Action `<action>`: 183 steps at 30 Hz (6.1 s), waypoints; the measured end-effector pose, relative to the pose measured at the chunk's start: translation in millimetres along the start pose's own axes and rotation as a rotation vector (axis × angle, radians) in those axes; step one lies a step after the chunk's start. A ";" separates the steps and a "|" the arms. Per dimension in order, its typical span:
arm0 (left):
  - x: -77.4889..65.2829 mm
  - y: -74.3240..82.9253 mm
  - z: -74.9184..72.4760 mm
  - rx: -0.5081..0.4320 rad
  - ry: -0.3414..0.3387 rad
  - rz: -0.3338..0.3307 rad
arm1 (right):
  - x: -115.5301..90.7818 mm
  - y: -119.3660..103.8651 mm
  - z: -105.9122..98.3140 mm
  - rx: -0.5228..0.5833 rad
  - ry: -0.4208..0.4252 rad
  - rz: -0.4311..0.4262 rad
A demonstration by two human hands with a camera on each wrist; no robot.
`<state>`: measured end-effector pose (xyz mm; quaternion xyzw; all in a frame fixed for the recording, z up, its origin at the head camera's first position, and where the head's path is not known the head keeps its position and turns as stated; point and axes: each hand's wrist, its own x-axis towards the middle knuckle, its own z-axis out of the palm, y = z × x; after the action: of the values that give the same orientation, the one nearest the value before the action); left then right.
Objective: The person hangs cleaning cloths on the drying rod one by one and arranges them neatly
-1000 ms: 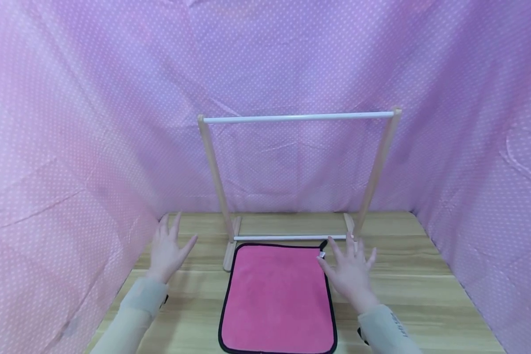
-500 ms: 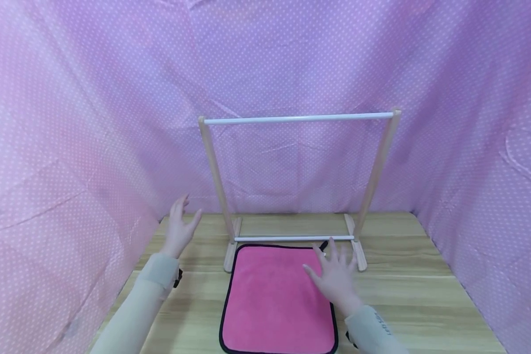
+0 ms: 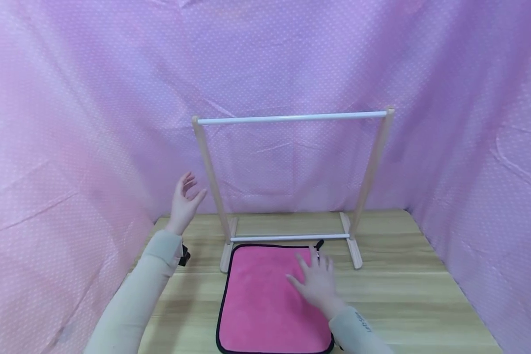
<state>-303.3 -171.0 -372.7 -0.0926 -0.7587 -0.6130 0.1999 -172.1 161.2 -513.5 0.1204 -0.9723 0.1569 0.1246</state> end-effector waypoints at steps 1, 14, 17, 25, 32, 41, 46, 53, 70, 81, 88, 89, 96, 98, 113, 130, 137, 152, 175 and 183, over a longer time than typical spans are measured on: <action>2.2 0.6 0.3 0.006 -0.001 0.001 | 0.7 -1.8 0.7 0.002 -0.007 -0.003; 25.4 13.0 7.9 0.017 -0.041 0.015 | 2.5 -22.6 12.6 0.028 -0.133 -0.035; 29.2 14.8 9.1 0.009 -0.049 0.028 | 2.9 -26.5 16.5 0.029 -0.142 -0.046; 35.7 17.5 13.5 -0.023 -0.065 0.053 | 0.7 -29.8 31.0 0.016 -0.165 -0.062; 41.3 17.4 17.7 -0.013 -0.076 0.055 | -1.1 -33.0 37.0 -0.003 -0.215 -0.066; 45.1 17.7 19.4 0.000 -0.063 -0.012 | -0.5 -38.7 37.4 -0.015 -0.246 -0.070; 45.3 15.1 19.0 0.003 -0.064 -0.027 | -1.2 -41.0 39.9 -0.024 -0.276 -0.113; 48.1 12.9 19.2 0.012 -0.072 -0.036 | -2.4 -40.9 45.9 -0.052 -0.343 -0.186; 52.2 8.1 18.8 0.052 -0.088 -0.038 | 0.4 -33.0 62.6 0.014 -0.480 -0.166; 52.6 6.4 22.5 0.005 -0.070 -0.078 | 6.5 -37.2 61.5 0.062 -0.557 -0.097; 52.4 8.0 23.3 0.002 -0.078 -0.072 | 10.3 -37.6 62.3 0.026 -0.581 -0.096; 52.4 7.9 23.2 -0.001 -0.078 -0.074 | 10.6 -37.7 62.2 0.022 -0.584 -0.097; 50.4 4.6 21.6 -0.015 -0.084 -0.110 | 8.6 -39.1 62.7 0.023 -0.596 -0.103; 50.1 3.5 21.3 -0.024 -0.080 -0.119 | 7.7 -39.4 62.8 0.022 -0.593 -0.111; 49.2 2.5 24.7 -0.036 -0.067 -0.117 | 9.6 -35.7 63.8 0.052 -0.555 -0.139; 51.4 5.5 25.1 -0.031 -0.042 -0.088 | 11.5 -32.6 63.1 0.049 -0.475 -0.258; 51.1 6.2 25.2 -0.025 -0.036 -0.090 | 12.6 -29.3 66.2 0.054 -0.472 -0.287; 51.1 4.5 27.3 -0.018 -0.034 -0.098 | 15.9 -28.5 61.6 0.079 -0.414 -0.427; 47.6 7.6 27.7 -0.021 -0.021 -0.081 | 12.1 -23.1 55.8 0.212 -0.333 -0.443; 47.6 6.0 26.7 -0.022 -0.027 -0.092 | 11.5 -23.7 50.3 0.252 -0.295 -0.419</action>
<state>-349.0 -148.8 -352.0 -0.0683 -0.7580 -0.6286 0.1602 -186.8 120.3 -550.0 0.3549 -0.9066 0.2283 -0.0044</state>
